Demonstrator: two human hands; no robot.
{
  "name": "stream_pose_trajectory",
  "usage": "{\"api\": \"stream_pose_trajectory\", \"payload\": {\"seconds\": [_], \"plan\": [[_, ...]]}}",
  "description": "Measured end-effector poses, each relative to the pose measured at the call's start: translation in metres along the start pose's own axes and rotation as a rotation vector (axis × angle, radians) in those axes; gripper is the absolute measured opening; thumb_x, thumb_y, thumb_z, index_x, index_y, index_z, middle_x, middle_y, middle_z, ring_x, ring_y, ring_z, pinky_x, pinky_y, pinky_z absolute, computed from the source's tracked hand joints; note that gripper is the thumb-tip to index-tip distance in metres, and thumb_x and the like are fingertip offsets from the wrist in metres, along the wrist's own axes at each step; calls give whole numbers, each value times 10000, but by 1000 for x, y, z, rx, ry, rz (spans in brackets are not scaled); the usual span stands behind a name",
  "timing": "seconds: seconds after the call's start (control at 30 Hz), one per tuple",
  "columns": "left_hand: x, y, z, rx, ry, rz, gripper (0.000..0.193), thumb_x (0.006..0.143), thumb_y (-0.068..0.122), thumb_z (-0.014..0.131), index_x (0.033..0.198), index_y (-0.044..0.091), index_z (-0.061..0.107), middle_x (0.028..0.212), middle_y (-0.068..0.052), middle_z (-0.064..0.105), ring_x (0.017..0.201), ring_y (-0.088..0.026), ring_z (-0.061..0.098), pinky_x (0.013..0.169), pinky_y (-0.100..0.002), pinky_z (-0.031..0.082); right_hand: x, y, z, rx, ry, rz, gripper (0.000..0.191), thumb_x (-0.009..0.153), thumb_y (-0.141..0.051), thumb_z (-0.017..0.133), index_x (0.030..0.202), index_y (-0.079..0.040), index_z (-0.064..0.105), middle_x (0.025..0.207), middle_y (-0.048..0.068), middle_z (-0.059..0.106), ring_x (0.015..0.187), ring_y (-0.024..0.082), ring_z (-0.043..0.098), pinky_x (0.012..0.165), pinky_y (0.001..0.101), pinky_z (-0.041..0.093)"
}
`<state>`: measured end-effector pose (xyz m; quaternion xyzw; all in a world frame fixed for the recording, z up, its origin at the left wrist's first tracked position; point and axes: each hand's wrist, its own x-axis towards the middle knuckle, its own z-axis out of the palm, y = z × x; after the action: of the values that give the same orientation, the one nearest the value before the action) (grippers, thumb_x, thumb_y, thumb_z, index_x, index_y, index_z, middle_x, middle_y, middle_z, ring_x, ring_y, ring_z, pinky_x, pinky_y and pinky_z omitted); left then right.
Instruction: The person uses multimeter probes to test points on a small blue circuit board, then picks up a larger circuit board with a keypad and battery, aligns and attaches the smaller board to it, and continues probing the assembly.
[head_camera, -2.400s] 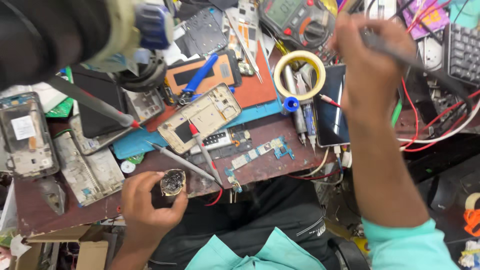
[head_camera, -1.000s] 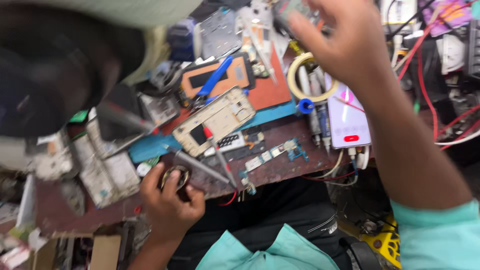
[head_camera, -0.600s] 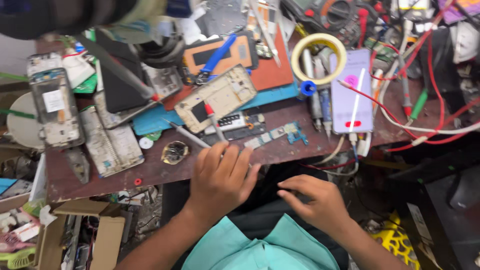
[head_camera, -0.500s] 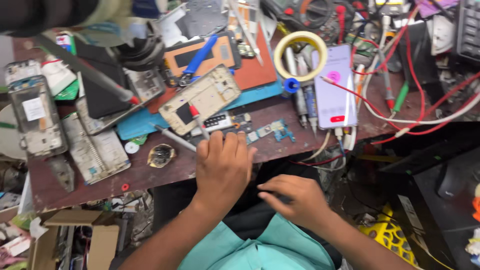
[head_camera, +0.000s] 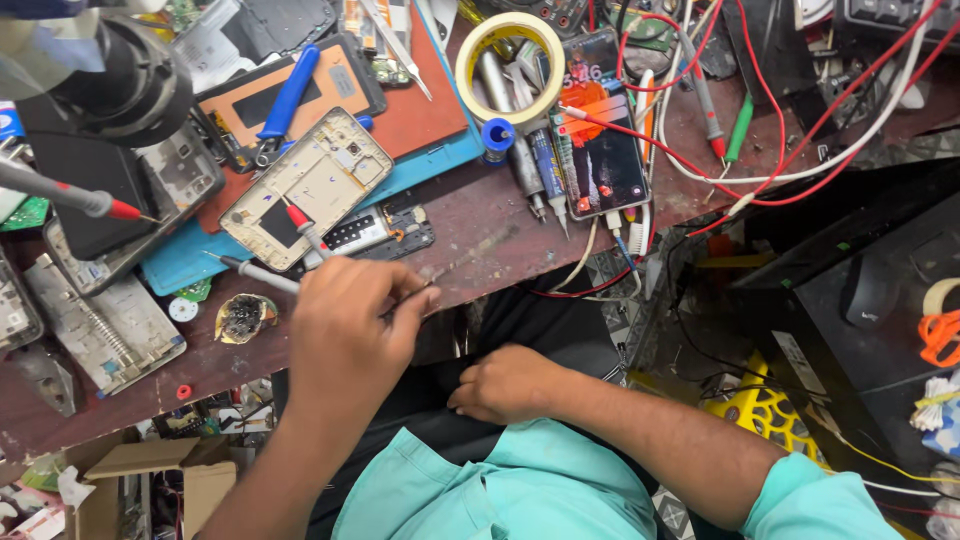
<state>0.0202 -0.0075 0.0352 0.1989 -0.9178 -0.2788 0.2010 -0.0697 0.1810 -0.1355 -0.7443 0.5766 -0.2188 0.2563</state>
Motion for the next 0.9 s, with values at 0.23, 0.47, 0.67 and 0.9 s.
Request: {"api": "stream_pose_trajectory", "payload": {"seconds": [0.23,0.47,0.67,0.9], "plan": [[-8,-2,8,317,191,508,144,842,128,734,975,78,710,1007,-45,689,986,-246,651,880,-444,443,-2,2,-9,-14,7,49,195,904,-322,678,1013,-191,772,811,27,718,686,273,696,593,451,544],[-23,-15,40,374,100,433,156,815,149,731,958,92,705,915,-33,622,912,-226,620,822,-412,428,-1,3,-6,-59,-11,53,197,875,-334,680,963,-199,792,799,32,725,709,275,701,573,444,552],[-19,-6,43,319,94,424,114,902,189,745,934,106,674,919,-30,600,901,-228,593,819,-414,418,-6,-13,-19,-66,-132,92,209,928,-317,655,1059,-208,776,837,39,716,757,264,698,632,438,556],[-9,-8,34,374,-35,448,202,920,298,769,928,105,712,875,-23,626,878,-234,608,814,-421,415,-32,-37,-104,155,21,89,221,919,-363,695,1026,-186,774,899,30,737,877,260,704,704,411,557]]}}
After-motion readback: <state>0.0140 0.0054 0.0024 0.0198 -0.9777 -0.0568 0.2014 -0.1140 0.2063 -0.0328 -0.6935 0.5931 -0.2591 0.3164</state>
